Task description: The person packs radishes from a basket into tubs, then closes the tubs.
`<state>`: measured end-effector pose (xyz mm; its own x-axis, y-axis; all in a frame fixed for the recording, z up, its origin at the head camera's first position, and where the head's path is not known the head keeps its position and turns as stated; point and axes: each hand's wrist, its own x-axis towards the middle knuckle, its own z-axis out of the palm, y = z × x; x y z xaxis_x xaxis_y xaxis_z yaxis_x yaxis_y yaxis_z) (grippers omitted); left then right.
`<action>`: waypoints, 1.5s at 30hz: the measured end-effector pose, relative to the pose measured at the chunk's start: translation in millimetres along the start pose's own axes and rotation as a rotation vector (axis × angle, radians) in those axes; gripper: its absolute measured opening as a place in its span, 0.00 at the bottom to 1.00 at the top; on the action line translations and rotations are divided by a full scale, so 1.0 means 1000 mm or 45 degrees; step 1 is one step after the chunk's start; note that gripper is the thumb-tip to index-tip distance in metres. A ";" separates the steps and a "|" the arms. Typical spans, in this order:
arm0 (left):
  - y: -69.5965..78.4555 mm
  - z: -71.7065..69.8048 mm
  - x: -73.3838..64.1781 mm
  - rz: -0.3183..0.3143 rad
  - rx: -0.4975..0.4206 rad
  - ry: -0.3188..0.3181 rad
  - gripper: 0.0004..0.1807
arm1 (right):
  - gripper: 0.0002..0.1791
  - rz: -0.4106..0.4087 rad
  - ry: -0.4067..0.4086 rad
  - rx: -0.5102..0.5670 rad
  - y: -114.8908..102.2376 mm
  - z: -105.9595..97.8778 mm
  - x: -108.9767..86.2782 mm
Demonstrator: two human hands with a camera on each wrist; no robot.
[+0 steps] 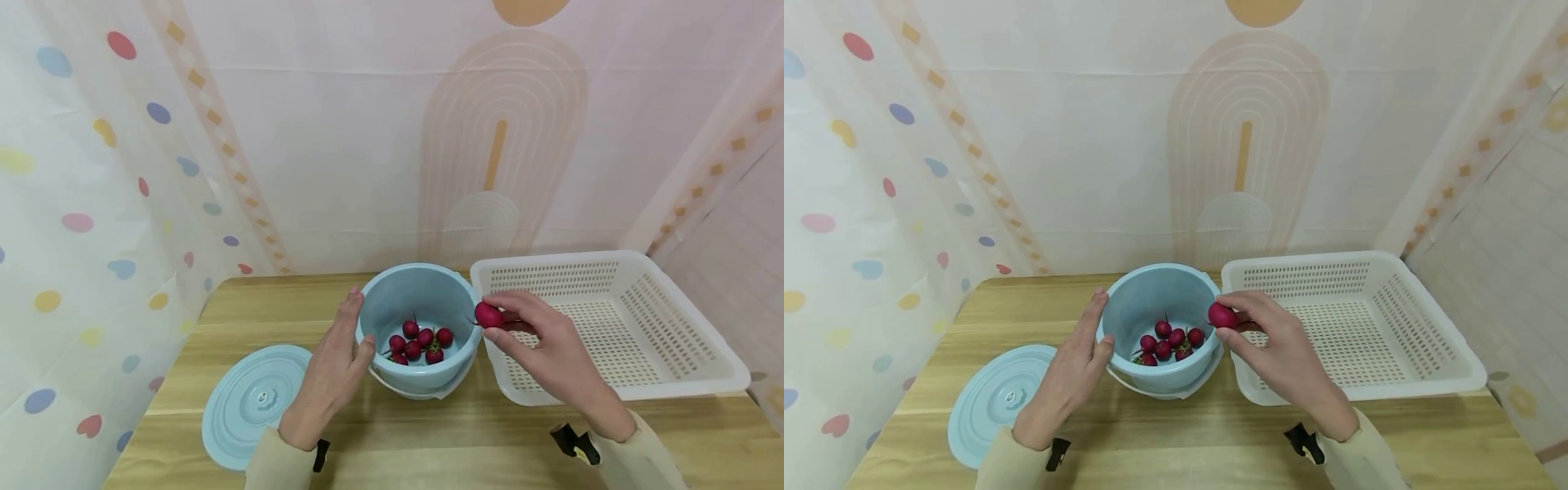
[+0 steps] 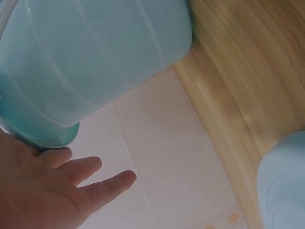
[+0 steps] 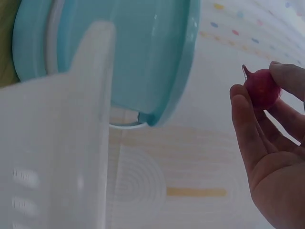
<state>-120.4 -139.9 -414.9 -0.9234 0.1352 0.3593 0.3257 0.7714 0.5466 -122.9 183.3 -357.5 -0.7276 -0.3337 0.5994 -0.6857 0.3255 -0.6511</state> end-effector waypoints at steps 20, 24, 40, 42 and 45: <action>0.001 -0.001 -0.001 -0.009 0.005 -0.014 0.38 | 0.22 -0.014 -0.172 -0.356 0.008 0.042 0.018; 0.001 -0.002 -0.002 -0.023 0.015 -0.017 0.38 | 0.21 0.016 -0.235 -0.438 0.010 0.045 0.022; -0.002 0.002 -0.004 -0.026 -0.006 -0.007 0.38 | 0.33 0.155 -0.473 -0.590 0.010 0.037 0.012; -0.001 0.001 -0.004 -0.033 -0.011 -0.009 0.39 | 0.34 0.164 -0.474 -0.594 0.009 0.034 0.008; -0.001 -0.001 -0.003 -0.047 -0.023 -0.007 0.40 | 0.35 0.170 -0.475 -0.602 0.008 0.028 0.003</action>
<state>-117.4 -141.3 -415.9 -0.9358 0.1103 0.3349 0.2951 0.7647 0.5729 -129.7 160.2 -373.8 -0.8097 -0.5220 0.2681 -0.5868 0.7143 -0.3814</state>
